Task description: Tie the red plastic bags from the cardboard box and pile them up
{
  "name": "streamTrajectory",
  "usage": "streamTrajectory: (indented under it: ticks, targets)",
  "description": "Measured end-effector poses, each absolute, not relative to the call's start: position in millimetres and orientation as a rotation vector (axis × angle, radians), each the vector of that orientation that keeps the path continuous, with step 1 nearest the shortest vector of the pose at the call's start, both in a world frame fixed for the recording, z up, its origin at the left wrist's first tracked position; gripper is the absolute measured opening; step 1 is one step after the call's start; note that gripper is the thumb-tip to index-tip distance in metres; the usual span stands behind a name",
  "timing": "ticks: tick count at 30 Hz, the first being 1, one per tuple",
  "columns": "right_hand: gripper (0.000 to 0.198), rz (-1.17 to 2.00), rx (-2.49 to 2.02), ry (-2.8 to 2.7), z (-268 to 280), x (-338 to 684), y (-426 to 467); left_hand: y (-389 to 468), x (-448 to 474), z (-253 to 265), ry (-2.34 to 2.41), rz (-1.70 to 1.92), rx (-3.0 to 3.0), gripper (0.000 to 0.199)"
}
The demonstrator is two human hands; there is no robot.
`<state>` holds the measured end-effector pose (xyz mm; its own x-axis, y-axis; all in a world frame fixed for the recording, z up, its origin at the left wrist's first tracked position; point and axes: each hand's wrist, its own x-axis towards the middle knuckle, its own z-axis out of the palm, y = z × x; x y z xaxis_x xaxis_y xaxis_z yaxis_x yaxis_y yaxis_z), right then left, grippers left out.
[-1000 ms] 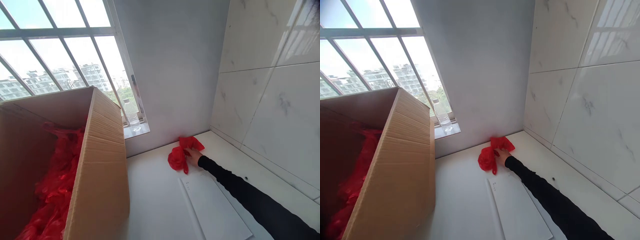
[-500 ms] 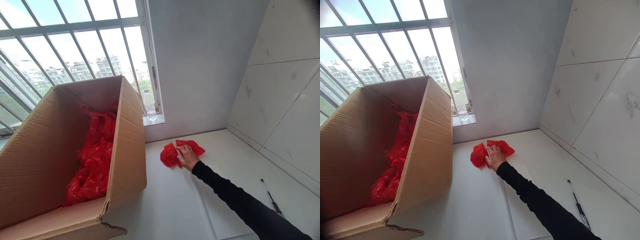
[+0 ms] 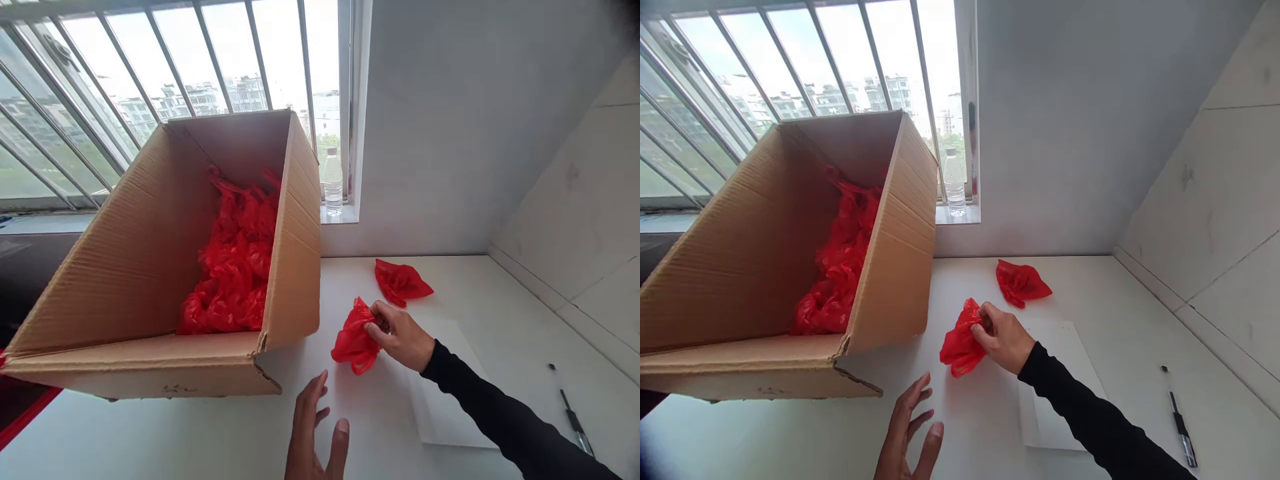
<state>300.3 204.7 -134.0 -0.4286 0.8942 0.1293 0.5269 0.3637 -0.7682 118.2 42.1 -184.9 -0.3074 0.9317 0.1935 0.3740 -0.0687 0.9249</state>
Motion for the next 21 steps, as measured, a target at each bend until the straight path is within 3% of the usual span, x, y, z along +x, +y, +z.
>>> streamTrajectory:
  ticks: [3, 7, 14, 21]
  targets:
    - [0.016, 1.155, -1.164, -2.077, -127, 303, 175, 44, 127, -185, 1.643, 1.254, 1.395, 0.051]
    - [0.02, 1.35, -1.15, -2.019, -129, 311, 147, 42, 124, -192, 1.61, 1.07, 1.37, 0.038]
    - [0.028, 1.215, -1.144, -2.121, -154, 328, 121, 32, 121, -210, 1.888, 0.959, 1.874, 0.065]
    - [0.022, 1.146, -1.132, -2.203, -168, 316, 113, 33, 128, -202, 1.897, 0.858, 1.981, 0.066]
